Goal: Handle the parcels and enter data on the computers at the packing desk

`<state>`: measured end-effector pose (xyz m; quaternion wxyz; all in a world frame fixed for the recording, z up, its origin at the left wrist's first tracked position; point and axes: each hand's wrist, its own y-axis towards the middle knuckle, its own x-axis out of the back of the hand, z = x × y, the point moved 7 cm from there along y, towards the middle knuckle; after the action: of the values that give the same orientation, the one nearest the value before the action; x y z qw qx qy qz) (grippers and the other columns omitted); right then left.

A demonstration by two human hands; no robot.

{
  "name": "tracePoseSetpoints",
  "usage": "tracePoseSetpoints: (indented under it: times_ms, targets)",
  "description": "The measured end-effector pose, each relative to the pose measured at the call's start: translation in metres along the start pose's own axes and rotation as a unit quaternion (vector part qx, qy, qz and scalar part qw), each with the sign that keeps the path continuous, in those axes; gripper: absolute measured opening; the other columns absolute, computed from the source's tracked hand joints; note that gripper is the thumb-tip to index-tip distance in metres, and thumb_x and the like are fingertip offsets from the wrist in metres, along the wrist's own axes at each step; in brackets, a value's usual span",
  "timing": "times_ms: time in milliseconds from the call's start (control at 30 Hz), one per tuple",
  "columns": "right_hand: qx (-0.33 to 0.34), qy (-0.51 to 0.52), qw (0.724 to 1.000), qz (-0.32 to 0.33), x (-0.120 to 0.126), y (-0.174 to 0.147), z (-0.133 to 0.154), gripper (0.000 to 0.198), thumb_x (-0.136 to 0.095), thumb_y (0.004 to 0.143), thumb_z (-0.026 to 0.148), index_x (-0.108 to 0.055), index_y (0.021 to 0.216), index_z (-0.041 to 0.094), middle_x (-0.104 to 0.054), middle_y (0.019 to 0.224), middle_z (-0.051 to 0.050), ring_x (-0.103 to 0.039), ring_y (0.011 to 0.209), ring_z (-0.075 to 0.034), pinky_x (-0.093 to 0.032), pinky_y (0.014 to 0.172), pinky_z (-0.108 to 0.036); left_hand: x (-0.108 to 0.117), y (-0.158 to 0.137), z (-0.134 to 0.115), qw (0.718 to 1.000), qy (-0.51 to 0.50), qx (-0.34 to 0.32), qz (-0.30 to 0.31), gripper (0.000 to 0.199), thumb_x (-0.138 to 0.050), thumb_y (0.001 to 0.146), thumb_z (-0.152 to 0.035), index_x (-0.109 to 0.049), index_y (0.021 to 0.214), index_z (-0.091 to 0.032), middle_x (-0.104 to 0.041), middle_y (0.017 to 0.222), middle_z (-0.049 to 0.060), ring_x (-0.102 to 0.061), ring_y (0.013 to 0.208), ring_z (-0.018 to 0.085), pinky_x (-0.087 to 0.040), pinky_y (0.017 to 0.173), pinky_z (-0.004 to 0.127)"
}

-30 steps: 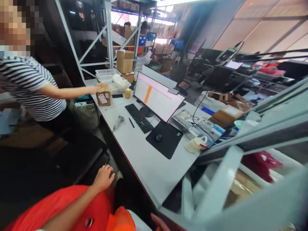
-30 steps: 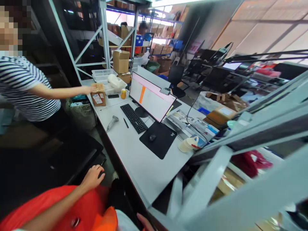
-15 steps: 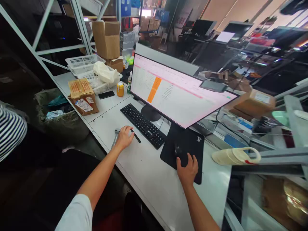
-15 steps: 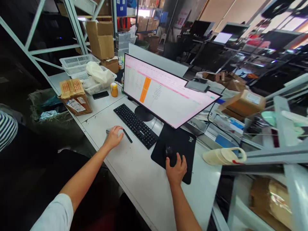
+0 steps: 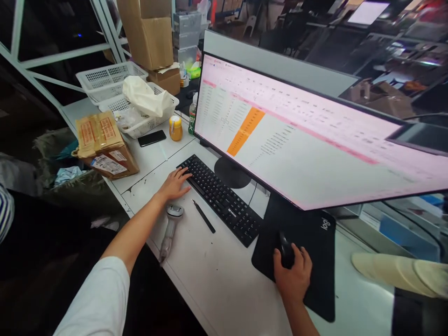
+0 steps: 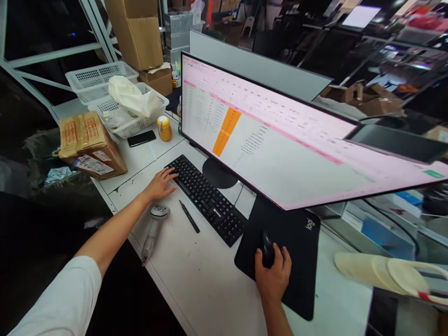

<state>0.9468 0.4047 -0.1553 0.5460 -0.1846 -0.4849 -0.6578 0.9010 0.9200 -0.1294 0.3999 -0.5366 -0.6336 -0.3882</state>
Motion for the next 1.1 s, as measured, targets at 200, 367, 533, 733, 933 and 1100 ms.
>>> tracePoseSetpoints:
  times_ms: [200, 367, 533, 733, 933, 1100]
  targets:
    - [0.029, -0.036, 0.999, -0.002, -0.018, 0.010, -0.002, 0.059, -0.057, 0.097, 0.052, -0.068, 0.135, 0.008, -0.057, 0.146, -0.027, -0.057, 0.133, -0.042, -0.050, 0.106, -0.060, -0.024, 0.004, 0.018, 0.999, 0.032, -0.019, 0.003, 0.065, -0.056, 0.102, -0.053, -0.046, 0.160, -0.027, -0.027, 0.175, 0.009, -0.017, 0.163, 0.038, -0.021, 0.132, 0.061]
    - [0.061, -0.032, 0.998, 0.006, -0.019, 0.008, -0.001, 0.049, -0.057, 0.098, 0.043, -0.072, 0.129, 0.008, -0.058, 0.146, -0.026, -0.058, 0.133, -0.041, -0.050, 0.108, -0.060, -0.031, 0.009, 0.015, 0.999, 0.023, -0.025, -0.014, 0.066, -0.059, 0.100, -0.054, -0.046, 0.160, -0.029, -0.028, 0.175, 0.007, -0.016, 0.164, 0.037, -0.020, 0.132, 0.061]
    - [0.062, -0.041, 0.997, -0.007, -0.017, 0.006, 0.000, 0.045, -0.060, 0.097, 0.039, -0.073, 0.126, 0.008, -0.061, 0.144, -0.025, -0.061, 0.130, -0.042, -0.053, 0.106, -0.060, -0.032, 0.009, 0.014, 0.999, 0.015, -0.008, -0.027, 0.066, -0.062, 0.100, -0.051, -0.046, 0.160, -0.032, -0.028, 0.175, 0.005, -0.016, 0.164, 0.037, -0.022, 0.132, 0.061]
    - [0.051, -0.030, 0.998, 0.010, -0.018, 0.006, 0.000, 0.045, -0.061, 0.096, 0.041, -0.072, 0.128, 0.011, -0.059, 0.144, -0.023, -0.059, 0.130, -0.041, -0.051, 0.107, -0.060, -0.032, 0.009, 0.013, 1.000, 0.018, -0.006, -0.020, 0.064, -0.059, 0.101, -0.048, -0.045, 0.161, -0.031, -0.028, 0.175, 0.005, -0.014, 0.164, 0.037, -0.020, 0.132, 0.061]
    - [0.079, -0.028, 0.996, 0.004, -0.016, 0.008, 0.006, 0.043, -0.061, 0.096, 0.041, -0.073, 0.123, 0.010, -0.061, 0.140, -0.023, -0.061, 0.126, -0.039, -0.052, 0.104, -0.057, -0.033, 0.010, 0.013, 1.000, 0.021, -0.006, -0.019, 0.063, -0.057, 0.102, -0.048, -0.045, 0.160, -0.029, -0.027, 0.176, 0.005, -0.014, 0.164, 0.038, -0.021, 0.132, 0.062]
    - [0.090, -0.029, 0.995, -0.010, -0.015, 0.008, 0.005, 0.043, -0.060, 0.096, 0.039, -0.073, 0.124, 0.009, -0.061, 0.141, -0.024, -0.061, 0.128, -0.040, -0.052, 0.105, -0.058, -0.034, 0.010, 0.014, 0.999, 0.028, -0.005, -0.016, 0.063, -0.058, 0.101, -0.048, -0.045, 0.161, -0.030, -0.025, 0.176, 0.005, -0.013, 0.164, 0.038, -0.021, 0.131, 0.062]
